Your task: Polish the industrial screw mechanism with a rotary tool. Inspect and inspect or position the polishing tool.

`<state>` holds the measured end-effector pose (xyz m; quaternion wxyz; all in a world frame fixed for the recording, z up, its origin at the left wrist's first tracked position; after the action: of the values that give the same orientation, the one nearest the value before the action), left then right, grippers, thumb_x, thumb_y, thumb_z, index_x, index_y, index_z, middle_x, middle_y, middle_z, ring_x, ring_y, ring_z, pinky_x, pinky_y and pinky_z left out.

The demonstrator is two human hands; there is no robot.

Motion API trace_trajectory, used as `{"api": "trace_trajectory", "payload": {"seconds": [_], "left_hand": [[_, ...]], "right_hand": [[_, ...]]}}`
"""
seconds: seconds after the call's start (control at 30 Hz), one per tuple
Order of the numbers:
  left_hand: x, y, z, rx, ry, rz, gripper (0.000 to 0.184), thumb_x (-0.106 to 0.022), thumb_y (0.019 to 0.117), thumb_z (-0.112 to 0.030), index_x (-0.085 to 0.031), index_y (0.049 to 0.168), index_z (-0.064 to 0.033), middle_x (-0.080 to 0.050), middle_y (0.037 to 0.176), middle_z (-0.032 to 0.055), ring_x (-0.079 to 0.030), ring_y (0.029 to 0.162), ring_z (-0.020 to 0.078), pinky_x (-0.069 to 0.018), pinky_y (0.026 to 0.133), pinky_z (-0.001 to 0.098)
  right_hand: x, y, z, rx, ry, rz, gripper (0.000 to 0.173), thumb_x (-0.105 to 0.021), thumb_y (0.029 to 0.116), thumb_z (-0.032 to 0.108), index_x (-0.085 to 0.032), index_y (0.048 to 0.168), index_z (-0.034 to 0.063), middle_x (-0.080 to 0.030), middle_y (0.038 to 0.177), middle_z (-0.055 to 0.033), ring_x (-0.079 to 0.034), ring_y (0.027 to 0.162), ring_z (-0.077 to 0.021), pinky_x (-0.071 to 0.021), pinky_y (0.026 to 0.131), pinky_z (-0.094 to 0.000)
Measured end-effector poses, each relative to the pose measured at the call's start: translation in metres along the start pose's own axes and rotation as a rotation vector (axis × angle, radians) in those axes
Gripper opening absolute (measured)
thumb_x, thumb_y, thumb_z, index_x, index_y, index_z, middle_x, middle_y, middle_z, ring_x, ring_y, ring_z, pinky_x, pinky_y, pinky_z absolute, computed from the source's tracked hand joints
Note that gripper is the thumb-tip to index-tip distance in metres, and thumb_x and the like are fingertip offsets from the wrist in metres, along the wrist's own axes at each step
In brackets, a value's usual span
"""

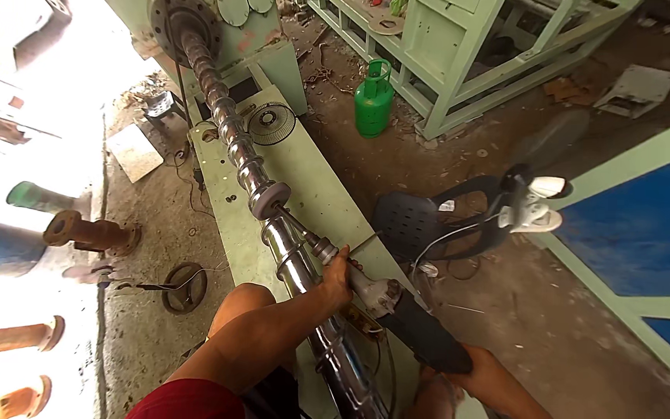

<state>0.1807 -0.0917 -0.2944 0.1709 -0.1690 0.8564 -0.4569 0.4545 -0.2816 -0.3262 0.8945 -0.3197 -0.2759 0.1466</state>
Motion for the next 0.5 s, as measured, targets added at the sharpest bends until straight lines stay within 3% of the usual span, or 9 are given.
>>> {"api": "trace_trajectory", "payload": {"seconds": [0.17, 0.5], "left_hand": [[0.006, -0.008, 0.002, 0.005, -0.014, 0.014, 0.023, -0.060, 0.1027, -0.030, -0.054, 0.104, -0.0076, -0.058, 0.074, 0.0074, -0.062, 0.063, 0.0210, -0.0572, 0.061, 0.0384], [0.019, -0.020, -0.001, 0.000, -0.045, 0.025, 0.010, -0.055, 0.0991, -0.017, -0.053, 0.095, -0.0080, -0.056, 0.069, 0.0066, -0.060, 0.058, 0.0194, -0.0556, 0.056, 0.0347]], "right_hand": [[0.000, -0.007, 0.005, 0.017, -0.068, -0.005, 0.047, -0.087, 0.0749, 0.036, -0.073, 0.107, 0.0050, -0.075, 0.094, -0.0147, -0.073, 0.091, -0.0294, -0.0566, 0.087, -0.0567], [-0.005, -0.016, 0.011, 0.005, -0.145, -0.004, 0.053, -0.086, 0.0740, 0.042, -0.073, 0.112, 0.0071, -0.075, 0.097, -0.0146, -0.073, 0.095, -0.0316, -0.0560, 0.090, -0.0587]]}}
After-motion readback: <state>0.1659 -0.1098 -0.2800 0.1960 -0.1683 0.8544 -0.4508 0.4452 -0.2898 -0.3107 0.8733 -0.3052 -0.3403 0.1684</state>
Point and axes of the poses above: each hand's wrist, its own y-axis towards the middle knuckle, its own x-axis out of the back of the hand, z = x × y, the point moved 10 cm from there along y, towards the middle knuckle
